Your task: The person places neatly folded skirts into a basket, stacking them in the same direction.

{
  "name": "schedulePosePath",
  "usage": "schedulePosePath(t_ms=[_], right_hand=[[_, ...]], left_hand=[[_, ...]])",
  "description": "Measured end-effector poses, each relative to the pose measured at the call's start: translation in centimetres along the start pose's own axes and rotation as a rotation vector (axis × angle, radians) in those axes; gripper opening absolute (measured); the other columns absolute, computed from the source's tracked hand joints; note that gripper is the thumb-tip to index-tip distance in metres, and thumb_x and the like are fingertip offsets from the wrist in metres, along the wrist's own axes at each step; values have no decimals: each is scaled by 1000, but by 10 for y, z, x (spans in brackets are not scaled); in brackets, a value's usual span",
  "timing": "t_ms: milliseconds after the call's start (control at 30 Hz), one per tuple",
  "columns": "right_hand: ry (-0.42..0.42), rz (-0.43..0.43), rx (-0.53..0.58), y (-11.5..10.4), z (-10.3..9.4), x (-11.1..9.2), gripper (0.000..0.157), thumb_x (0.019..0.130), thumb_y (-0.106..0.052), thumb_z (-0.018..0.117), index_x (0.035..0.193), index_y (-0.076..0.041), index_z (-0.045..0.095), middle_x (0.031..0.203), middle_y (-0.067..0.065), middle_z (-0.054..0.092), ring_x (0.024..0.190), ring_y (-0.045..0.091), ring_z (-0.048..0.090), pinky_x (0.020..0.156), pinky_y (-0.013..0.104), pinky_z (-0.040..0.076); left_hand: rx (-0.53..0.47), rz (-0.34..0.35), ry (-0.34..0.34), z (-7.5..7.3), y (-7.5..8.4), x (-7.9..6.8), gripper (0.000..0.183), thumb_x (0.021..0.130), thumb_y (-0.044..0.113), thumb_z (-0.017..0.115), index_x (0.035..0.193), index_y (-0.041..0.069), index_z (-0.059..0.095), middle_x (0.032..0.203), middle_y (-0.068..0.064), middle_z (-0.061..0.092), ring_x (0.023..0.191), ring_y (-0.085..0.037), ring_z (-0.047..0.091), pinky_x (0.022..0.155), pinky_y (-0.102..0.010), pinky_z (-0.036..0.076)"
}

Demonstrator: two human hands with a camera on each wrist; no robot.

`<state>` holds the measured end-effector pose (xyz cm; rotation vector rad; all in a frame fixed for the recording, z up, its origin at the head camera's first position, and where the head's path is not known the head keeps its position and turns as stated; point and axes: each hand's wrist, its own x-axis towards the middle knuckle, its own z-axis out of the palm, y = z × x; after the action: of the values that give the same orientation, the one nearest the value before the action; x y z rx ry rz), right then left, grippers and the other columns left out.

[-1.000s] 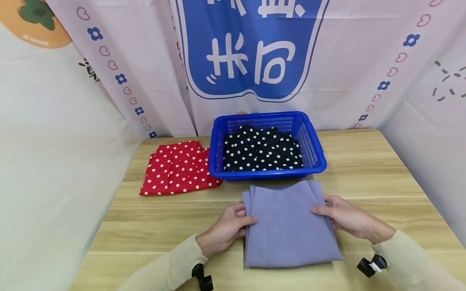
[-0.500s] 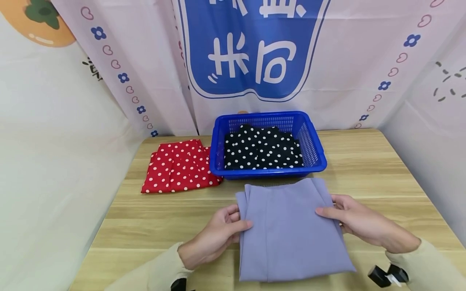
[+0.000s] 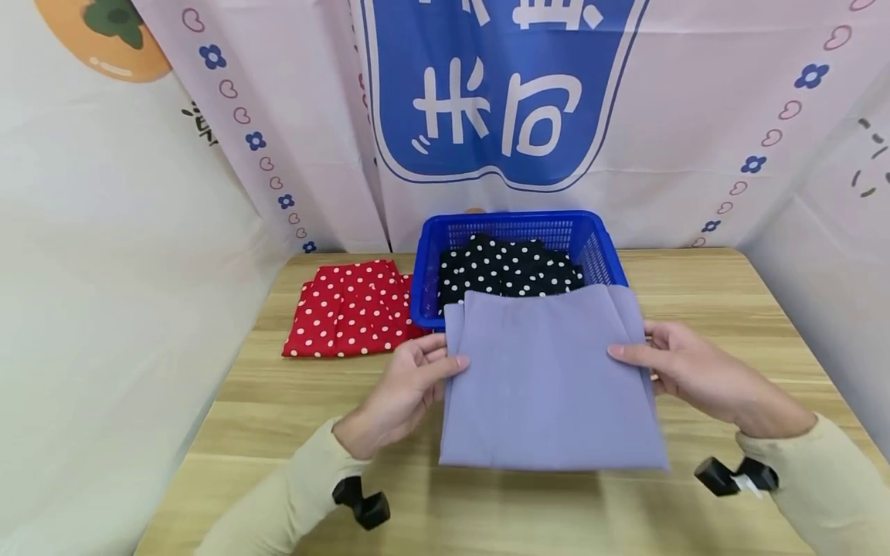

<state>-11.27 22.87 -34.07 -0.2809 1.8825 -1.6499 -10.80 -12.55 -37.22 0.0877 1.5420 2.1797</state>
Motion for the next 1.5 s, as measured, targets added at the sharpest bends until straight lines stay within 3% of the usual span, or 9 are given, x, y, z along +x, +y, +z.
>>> schedulePosePath(t_ms=[167,433,600,700,800,900,1133,1367,1500], right_hand=[[77,-1,-7,-10,-8,30,55,99,-25,54,139,5,32,110,1,70,97,20,71,83,42,59],[203,52,25,-32,-27,78,58,94,-34,63,135,-1,39,106,-4,69,94,13,71,84,36,59],[274,53,77,-45,-39,102,60,89,-33,70,136,-6,43,103,-7,68,87,7,68,82,32,59],[290,48,98,-50,-46,116,61,88,-29,72,138,-7,43,102,-7,67,78,4,63,81,30,58],[299,45,103,-53,-51,128,62,88,-24,71,140,-5,42,109,-4,65,80,5,64,81,28,58],[335,57,81,-54,-55,138,67,89,-21,70,144,-4,37,122,1,58,89,6,65,82,26,58],[441,99,10,-43,-63,156,76,89,-16,69,151,-3,27,149,13,40,121,21,52,108,39,45],[489,120,-35,-28,-62,169,72,90,-15,68,150,-4,31,151,15,39,129,27,48,110,44,43],[511,67,-136,-22,-62,169,60,92,-8,62,146,-1,37,144,20,47,125,30,53,106,45,47]], left_hand=[[18,44,83,-13,11,25,42,90,6,65,130,-2,52,102,-3,75,90,-14,73,79,-30,60],[44,59,201,-26,34,68,38,91,10,65,128,4,60,119,-10,67,96,-13,71,84,-33,59],[54,79,281,-30,54,97,48,90,12,68,135,7,56,131,-9,62,104,-14,67,90,-34,57],[45,65,333,-34,64,116,55,88,12,70,139,9,52,135,-5,59,110,-15,63,96,-37,55],[62,39,383,-37,70,132,56,86,12,72,139,11,52,137,-1,57,115,-15,60,100,-39,52],[90,35,402,-39,72,145,55,86,12,72,138,11,54,140,0,54,121,-15,56,105,-40,48],[209,39,427,-45,62,170,48,88,11,69,134,11,57,137,-3,57,116,-16,55,105,-40,48],[300,2,450,-49,52,181,45,88,13,68,132,14,59,134,-3,58,112,-18,56,102,-39,49],[429,64,440,-53,51,180,43,91,12,64,132,6,56,132,-9,60,117,-22,59,102,-41,51]])
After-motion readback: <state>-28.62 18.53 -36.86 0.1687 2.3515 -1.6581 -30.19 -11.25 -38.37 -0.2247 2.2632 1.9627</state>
